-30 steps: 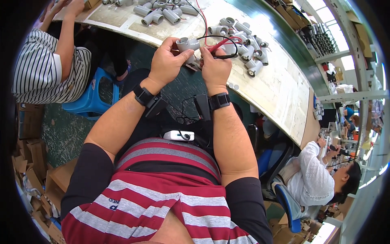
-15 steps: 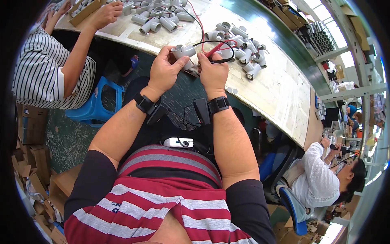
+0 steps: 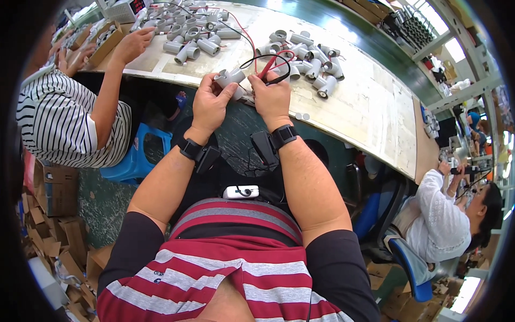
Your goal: Testing the electrical terminals of small motors or electronic components using multimeter probes on an assembly line.
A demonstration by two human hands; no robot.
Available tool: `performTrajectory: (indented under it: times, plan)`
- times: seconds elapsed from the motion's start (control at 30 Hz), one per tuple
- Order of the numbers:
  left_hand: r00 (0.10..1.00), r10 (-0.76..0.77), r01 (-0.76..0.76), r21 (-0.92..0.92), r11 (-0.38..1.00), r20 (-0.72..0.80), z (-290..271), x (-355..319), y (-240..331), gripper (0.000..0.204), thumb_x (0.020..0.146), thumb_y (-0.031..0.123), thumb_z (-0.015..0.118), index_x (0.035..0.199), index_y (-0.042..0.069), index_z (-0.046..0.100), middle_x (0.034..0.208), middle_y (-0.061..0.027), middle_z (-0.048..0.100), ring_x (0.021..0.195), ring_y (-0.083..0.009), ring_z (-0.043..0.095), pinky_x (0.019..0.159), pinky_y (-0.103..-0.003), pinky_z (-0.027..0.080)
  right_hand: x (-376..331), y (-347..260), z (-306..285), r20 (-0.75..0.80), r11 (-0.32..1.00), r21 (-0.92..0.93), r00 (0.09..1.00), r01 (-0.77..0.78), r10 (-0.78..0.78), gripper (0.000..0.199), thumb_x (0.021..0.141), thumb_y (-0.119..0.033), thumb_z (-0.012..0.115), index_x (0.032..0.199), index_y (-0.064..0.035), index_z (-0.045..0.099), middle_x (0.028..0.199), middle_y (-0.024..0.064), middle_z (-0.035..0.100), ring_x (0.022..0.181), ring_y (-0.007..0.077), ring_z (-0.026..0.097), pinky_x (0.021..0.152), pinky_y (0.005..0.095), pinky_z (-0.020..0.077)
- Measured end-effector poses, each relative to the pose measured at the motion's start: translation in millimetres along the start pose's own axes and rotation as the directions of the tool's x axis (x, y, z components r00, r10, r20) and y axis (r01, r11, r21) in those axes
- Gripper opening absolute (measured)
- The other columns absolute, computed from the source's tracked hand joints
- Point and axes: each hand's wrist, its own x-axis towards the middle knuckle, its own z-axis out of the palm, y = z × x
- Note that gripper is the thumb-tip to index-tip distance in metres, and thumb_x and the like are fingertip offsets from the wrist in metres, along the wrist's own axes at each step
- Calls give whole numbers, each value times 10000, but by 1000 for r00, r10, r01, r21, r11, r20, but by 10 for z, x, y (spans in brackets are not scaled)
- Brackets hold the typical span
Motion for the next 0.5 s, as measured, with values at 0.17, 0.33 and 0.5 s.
performTrajectory:
  times: [0.17,0.33,0.5]
  plan:
    - [998,-57,56,39,998,29,-30,39,50,358,931,164,788,1164,-4,575,926,-72,704,786,-105,654,671,-279,548,-5,-2,15,-22,1000,25,1000,10,-9,232,884,-226,775,866,4,749,634,42,672,555,124,608,526,299,453]
    - [991,-126,121,92,988,50,-36,93,119,409,909,176,803,1193,-9,574,941,-95,708,808,-127,668,675,-299,560,7,-13,19,-17,1000,22,1000,-12,12,237,887,-230,776,873,5,751,638,46,678,553,120,612,521,294,453]
    - [994,-91,79,184,980,58,-19,102,200,459,872,184,823,1209,-10,580,954,-118,711,816,-157,681,690,-318,570,3,-19,25,-21,999,39,1000,-18,19,237,888,-234,776,861,-1,748,628,43,672,546,119,611,514,293,448]
